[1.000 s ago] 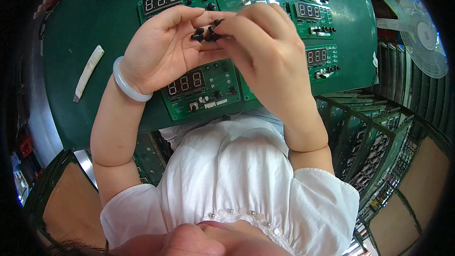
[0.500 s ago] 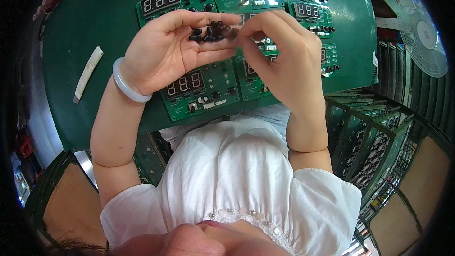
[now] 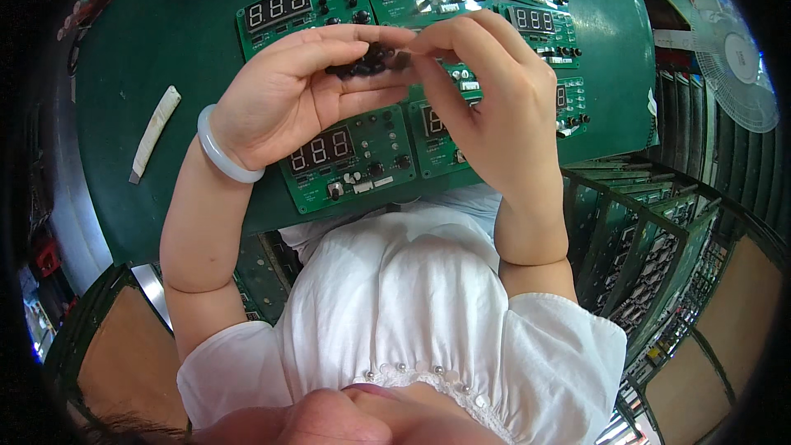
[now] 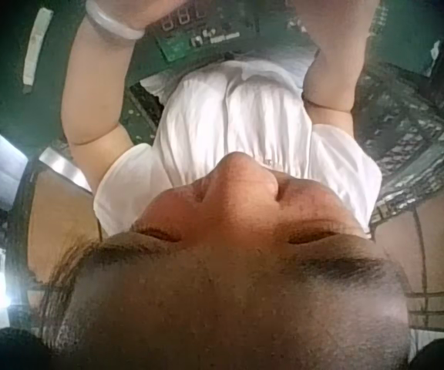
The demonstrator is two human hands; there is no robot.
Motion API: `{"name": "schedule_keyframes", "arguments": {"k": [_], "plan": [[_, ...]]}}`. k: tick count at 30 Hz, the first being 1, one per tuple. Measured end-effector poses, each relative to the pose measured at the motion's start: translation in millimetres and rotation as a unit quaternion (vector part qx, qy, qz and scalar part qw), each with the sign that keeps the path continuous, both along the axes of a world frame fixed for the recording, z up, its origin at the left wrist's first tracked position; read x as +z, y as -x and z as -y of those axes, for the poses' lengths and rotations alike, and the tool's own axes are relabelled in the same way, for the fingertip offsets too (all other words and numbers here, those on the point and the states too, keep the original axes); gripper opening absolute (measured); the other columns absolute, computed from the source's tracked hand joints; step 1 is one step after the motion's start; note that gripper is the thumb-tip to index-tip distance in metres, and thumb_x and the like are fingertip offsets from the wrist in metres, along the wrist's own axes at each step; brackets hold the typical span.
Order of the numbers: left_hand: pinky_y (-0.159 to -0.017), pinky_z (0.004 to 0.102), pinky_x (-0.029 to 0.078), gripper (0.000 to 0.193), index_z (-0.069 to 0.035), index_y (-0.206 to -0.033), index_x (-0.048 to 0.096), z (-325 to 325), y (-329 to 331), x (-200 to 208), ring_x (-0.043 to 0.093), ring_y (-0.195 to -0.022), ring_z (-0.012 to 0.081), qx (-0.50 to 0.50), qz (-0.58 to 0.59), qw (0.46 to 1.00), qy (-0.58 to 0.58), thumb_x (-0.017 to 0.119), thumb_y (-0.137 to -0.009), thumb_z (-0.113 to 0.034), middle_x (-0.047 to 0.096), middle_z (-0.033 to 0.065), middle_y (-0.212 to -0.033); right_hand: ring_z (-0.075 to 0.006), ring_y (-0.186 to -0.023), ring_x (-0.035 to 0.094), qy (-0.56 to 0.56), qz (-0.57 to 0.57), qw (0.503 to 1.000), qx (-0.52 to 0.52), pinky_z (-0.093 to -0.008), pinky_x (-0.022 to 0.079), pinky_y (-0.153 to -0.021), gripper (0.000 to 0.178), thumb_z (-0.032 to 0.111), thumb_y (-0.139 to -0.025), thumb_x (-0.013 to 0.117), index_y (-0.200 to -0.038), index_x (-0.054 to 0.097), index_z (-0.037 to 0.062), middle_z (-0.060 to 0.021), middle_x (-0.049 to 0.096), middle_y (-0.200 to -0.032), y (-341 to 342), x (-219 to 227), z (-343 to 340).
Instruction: Insert small plastic components into electronic circuit boards and organize them on a workbench.
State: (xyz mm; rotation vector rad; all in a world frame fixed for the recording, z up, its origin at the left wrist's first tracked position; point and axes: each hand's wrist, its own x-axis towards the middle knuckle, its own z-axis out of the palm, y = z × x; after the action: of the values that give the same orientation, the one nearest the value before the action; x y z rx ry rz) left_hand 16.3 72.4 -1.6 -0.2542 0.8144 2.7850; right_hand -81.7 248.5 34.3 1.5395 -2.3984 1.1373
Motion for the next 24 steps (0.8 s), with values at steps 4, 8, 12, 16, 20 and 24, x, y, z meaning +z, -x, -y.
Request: {"name": "schedule_keyframes", "arguments": {"k": [4, 8, 12, 16, 20, 24], "plan": [[-0.106, 0.0395, 0.046, 0.036, 0.01, -0.131, 0.049, -0.2, -0.5, 0.6, 0.058, -0.118, 0.0269, -0.005, 0.0, 1.0, 0.023, 0.041, -0.101, -0.009, 0.056, 0.0193, -0.129, -0.0216, -0.074, 0.067, 0.01, 0.016, 1.0, -0.008, -0.0295, 0.053, -0.064, 0.017, -0.006, -0.076, 0.069, -0.091, 0.066, 0.0014, -0.0089, 0.065, -0.085, -2.1, -0.5, 3.1], [-0.105, 0.0374, 0.047, 0.035, 0.009, -0.131, 0.049, 0.7, -0.7, -2.0, 0.059, -0.118, 0.0243, -0.008, -0.003, 0.999, 0.035, 0.043, -0.102, -0.01, 0.057, 0.0177, -0.128, -0.0223, -0.074, 0.067, 0.0, 0.007, 1.0, -0.004, -0.0302, 0.052, -0.064, 0.016, -0.005, -0.076, 0.069, -0.091, 0.066, 0.0015, -0.0089, 0.064, -0.084, -2.1, -2.9, 4.6], [-0.104, 0.0357, 0.048, 0.035, 0.009, -0.13, 0.049, -1.7, 1.2, -0.6, 0.06, -0.116, 0.0219, -0.018, -0.006, 0.999, 0.046, 0.044, -0.102, -0.01, 0.057, 0.0166, -0.127, -0.0243, -0.074, 0.066, -0.009, 0.007, 1.0, -0.01, -0.0316, 0.052, -0.064, 0.016, -0.003, -0.076, 0.07, -0.091, 0.067, 0.0027, -0.0085, 0.064, -0.084, -3.4, -0.9, 1.6], [-0.103, 0.0351, 0.049, 0.035, 0.009, -0.13, 0.049, -0.5, 0.4, -2.0, 0.061, -0.114, 0.0212, -0.017, -0.01, 0.998, 0.052, 0.045, -0.101, -0.01, 0.058, 0.0165, -0.125, -0.0249, -0.074, 0.065, -0.012, 0.004, 1.0, -0.005, -0.0326, 0.052, -0.064, 0.016, -0.001, -0.076, 0.071, -0.091, 0.067, 0.0036, -0.0082, 0.063, -0.083, -4.0, -3.8, 3.1], [-0.102, 0.0346, 0.05, 0.035, 0.01, -0.13, 0.049, -0.8, 0.5, -2.7, 0.061, -0.113, 0.021, -0.014, -0.004, 0.998, 0.057, 0.045, -0.101, -0.009, 0.058, 0.0166, -0.124, -0.0244, -0.074, 0.065, -0.009, 0.014, 1.0, -0.014, -0.0327, 0.052, -0.065, 0.017, -0.001, -0.076, 0.072, -0.091, 0.067, 0.0038, -0.0082, 0.062, -0.083, -4.6, -5.1, 4.1], [-0.102, 0.0343, 0.05, 0.035, 0.01, -0.13, 0.049, -1.4, 0.8, -1.5, 0.061, -0.113, 0.0212, -0.019, -0.009, 0.998, 0.064, 0.045, -0.101, -0.009, 0.058, 0.0168, -0.124, -0.0241, -0.074, 0.065, -0.012, 0.032, 0.999, -0.005, -0.0324, 0.052, -0.065, 0.016, -0.002, -0.075, 0.072, -0.09, 0.066, 0.0025, -0.0083, 0.062, -0.083, -3.4, -3.9, 3.3]]}}
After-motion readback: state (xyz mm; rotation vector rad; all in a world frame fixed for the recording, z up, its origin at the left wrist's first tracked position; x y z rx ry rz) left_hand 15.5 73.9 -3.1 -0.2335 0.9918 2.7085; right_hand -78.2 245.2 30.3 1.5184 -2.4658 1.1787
